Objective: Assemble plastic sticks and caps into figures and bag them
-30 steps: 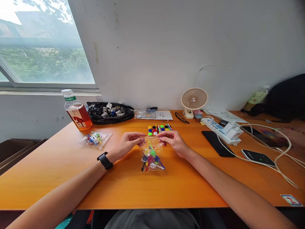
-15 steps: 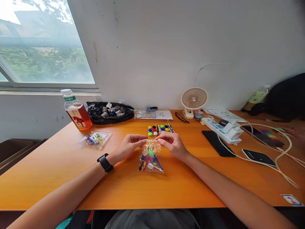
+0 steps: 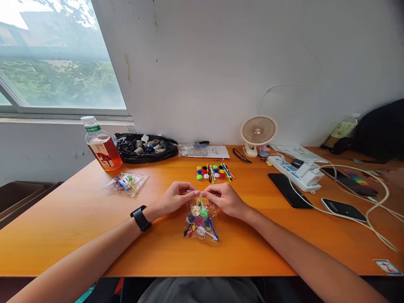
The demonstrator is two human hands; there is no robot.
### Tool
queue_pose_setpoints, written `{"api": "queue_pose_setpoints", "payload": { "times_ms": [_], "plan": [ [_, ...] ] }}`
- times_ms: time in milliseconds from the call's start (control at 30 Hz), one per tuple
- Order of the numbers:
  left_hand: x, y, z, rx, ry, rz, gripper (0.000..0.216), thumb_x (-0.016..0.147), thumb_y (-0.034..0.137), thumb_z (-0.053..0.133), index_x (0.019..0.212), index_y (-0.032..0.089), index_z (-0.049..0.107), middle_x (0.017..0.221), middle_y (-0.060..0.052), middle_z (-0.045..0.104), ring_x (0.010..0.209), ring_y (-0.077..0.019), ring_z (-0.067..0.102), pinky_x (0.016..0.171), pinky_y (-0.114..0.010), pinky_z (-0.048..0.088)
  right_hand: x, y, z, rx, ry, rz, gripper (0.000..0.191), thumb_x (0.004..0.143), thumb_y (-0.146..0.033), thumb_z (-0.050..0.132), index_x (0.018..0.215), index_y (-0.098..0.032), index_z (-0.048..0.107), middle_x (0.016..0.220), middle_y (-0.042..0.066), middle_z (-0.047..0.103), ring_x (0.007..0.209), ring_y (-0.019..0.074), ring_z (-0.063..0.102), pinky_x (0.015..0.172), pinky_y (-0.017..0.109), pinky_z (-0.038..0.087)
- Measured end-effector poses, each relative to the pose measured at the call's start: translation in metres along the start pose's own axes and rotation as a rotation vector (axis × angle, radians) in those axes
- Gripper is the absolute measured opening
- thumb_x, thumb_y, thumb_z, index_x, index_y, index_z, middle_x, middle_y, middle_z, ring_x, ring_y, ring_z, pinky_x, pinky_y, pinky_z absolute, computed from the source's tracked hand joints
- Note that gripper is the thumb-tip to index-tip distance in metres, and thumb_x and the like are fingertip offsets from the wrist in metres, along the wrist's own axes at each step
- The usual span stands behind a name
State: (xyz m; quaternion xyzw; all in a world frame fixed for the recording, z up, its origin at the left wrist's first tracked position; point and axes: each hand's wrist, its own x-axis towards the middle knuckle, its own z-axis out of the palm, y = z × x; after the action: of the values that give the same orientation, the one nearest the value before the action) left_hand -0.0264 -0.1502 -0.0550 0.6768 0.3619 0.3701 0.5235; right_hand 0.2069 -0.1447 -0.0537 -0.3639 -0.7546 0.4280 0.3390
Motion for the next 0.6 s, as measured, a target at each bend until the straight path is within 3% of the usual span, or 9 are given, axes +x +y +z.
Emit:
{"api": "queue_pose_setpoints", "payload": {
  "times_ms": [133, 267, 367, 467, 533, 600],
  "plan": [
    [0.004, -0.001, -0.012, 0.029, 0.049, 0.024, 0.048, 0.085, 0.060, 0.080, 0.082, 0.013, 0.073, 0.074, -0.003, 0.067, 0.066, -0.0123, 0.052, 0.061, -0.024, 0.038, 0.004, 0.001, -0.012, 0.124, -0.031, 0.116, 0.050, 0.087, -0.068, 0.075, 0.083, -0.017, 0.074, 0.056, 0.000, 0.065, 0.040, 0.0116, 0.052, 0.041, 0.024, 0.041],
    [0.005, 0.004, -0.023, 0.071, 0.114, 0.050, 0.047, 0.082, 0.058, 0.084, 0.076, 0.014, 0.070, 0.069, 0.000, 0.062, 0.064, -0.0105, 0.047, 0.060, -0.023, 0.035, 0.007, -0.002, -0.021, 0.180, -0.022, 0.099, 0.052, 0.083, -0.067, 0.079, 0.084, -0.016, 0.073, 0.060, 0.001, 0.068, 0.044, 0.0131, 0.060, 0.042, 0.024, 0.049],
    [0.003, 0.008, -0.024, 0.034, 0.095, 0.049, 0.044, 0.083, 0.056, 0.085, 0.079, 0.014, 0.070, 0.074, -0.001, 0.065, 0.067, -0.0115, 0.052, 0.063, -0.024, 0.040, 0.008, -0.003, -0.022, 0.189, -0.013, 0.053, 0.049, 0.088, -0.065, 0.076, 0.086, -0.016, 0.072, 0.064, 0.001, 0.068, 0.049, 0.0131, 0.062, 0.045, 0.023, 0.050],
    [0.005, 0.007, -0.026, 0.010, 0.083, 0.050, 0.042, 0.088, 0.056, 0.080, 0.088, 0.015, 0.071, 0.085, -0.005, 0.071, 0.077, -0.0153, 0.061, 0.073, -0.026, 0.049, 0.009, 0.001, -0.022, 0.198, 0.017, -0.018, 0.047, 0.093, -0.063, 0.072, 0.100, -0.017, 0.074, 0.073, 0.002, 0.069, 0.057, 0.0147, 0.066, 0.054, 0.027, 0.057],
    [0.009, 0.003, -0.034, 0.029, 0.162, 0.089, 0.041, 0.092, 0.056, 0.075, 0.090, 0.016, 0.068, 0.088, -0.006, 0.071, 0.081, -0.0169, 0.065, 0.077, -0.028, 0.052, 0.010, 0.003, -0.023, 0.198, 0.047, -0.053, 0.048, 0.095, -0.062, 0.070, 0.114, -0.018, 0.072, 0.080, 0.003, 0.071, 0.064, 0.0156, 0.069, 0.061, 0.029, 0.060],
    [0.013, -0.001, -0.048, 0.107, 0.350, 0.181, 0.040, 0.096, 0.055, 0.071, 0.090, 0.017, 0.064, 0.087, -0.005, 0.071, 0.083, -0.0175, 0.067, 0.077, -0.028, 0.054, 0.010, 0.003, -0.026, 0.180, 0.078, -0.070, 0.048, 0.096, -0.061, 0.069, 0.119, -0.019, 0.071, 0.084, 0.004, 0.071, 0.066, 0.0153, 0.068, 0.064, 0.029, 0.059]
  ]
}}
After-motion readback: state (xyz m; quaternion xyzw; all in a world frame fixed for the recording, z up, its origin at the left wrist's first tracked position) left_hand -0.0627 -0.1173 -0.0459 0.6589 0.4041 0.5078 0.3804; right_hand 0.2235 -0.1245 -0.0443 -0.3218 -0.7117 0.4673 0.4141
